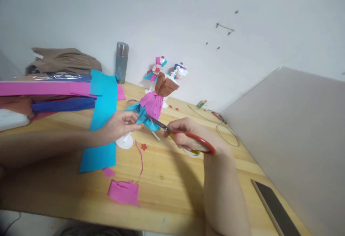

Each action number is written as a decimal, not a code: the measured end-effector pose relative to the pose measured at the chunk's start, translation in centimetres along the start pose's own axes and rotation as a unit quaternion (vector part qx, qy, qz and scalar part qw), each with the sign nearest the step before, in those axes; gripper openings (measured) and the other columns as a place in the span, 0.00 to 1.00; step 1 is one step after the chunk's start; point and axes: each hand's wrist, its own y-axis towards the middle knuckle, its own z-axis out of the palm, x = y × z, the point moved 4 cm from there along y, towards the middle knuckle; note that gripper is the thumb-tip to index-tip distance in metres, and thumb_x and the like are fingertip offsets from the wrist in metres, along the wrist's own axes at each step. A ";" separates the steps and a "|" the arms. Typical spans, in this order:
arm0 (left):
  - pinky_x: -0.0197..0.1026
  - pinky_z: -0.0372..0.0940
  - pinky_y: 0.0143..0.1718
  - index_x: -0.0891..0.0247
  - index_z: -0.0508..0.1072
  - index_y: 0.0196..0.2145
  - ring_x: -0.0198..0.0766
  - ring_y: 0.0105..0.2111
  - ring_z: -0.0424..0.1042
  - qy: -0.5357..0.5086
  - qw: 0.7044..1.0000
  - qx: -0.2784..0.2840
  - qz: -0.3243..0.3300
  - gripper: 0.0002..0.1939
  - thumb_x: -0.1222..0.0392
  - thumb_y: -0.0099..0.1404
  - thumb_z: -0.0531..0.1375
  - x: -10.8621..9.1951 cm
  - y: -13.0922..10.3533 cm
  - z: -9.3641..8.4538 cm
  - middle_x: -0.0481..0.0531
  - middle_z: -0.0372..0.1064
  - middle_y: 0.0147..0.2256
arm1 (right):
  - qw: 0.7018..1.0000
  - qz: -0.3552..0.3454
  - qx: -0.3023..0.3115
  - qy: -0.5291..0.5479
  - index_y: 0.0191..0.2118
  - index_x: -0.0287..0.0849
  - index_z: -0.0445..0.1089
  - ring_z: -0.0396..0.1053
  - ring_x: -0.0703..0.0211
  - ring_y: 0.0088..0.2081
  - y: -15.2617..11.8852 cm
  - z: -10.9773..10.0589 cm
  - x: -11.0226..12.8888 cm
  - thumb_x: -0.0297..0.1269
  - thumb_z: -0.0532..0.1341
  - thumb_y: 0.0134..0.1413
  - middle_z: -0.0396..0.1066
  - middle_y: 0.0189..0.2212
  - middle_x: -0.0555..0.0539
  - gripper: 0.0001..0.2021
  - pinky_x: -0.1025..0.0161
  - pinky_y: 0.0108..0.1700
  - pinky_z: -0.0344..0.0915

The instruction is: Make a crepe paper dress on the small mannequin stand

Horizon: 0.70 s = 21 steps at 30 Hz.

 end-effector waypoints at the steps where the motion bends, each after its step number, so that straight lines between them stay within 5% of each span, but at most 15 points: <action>1: 0.35 0.55 0.28 0.64 0.68 0.27 0.30 0.26 0.61 0.001 1.000 0.000 0.000 0.15 0.51 0.54 0.66 0.0 0.0 0.0 0.43 0.60 0.24 | 1.000 0.003 0.000 0.004 0.39 0.35 0.72 0.50 0.71 0.14 0.0 0.0 0.0 0.58 0.63 0.49 0.59 0.17 0.55 0.26 0.68 0.17 0.50; 10: 0.34 0.53 0.24 0.64 0.67 0.27 0.29 0.23 0.60 -0.017 1.000 0.006 -0.025 0.15 0.51 0.54 0.66 0.4 0.1 0.0 0.42 0.61 0.22 | 0.995 -0.057 0.074 -0.032 0.41 0.34 0.72 0.53 0.68 0.20 0.3 0.8 0.5 0.76 0.57 0.39 0.60 0.19 0.54 0.43 0.67 0.21 0.51; 21: 0.35 0.56 0.26 0.63 0.66 0.28 0.30 0.24 0.64 -0.066 0.996 -0.018 -0.056 0.17 0.52 0.50 0.69 1.0 0.6 -0.5 0.43 0.64 0.22 | 0.976 -0.019 0.144 -0.160 0.36 0.38 0.70 0.50 0.66 0.26 1.6 2.5 0.4 0.65 0.63 0.48 0.58 0.24 0.54 0.29 0.66 0.27 0.51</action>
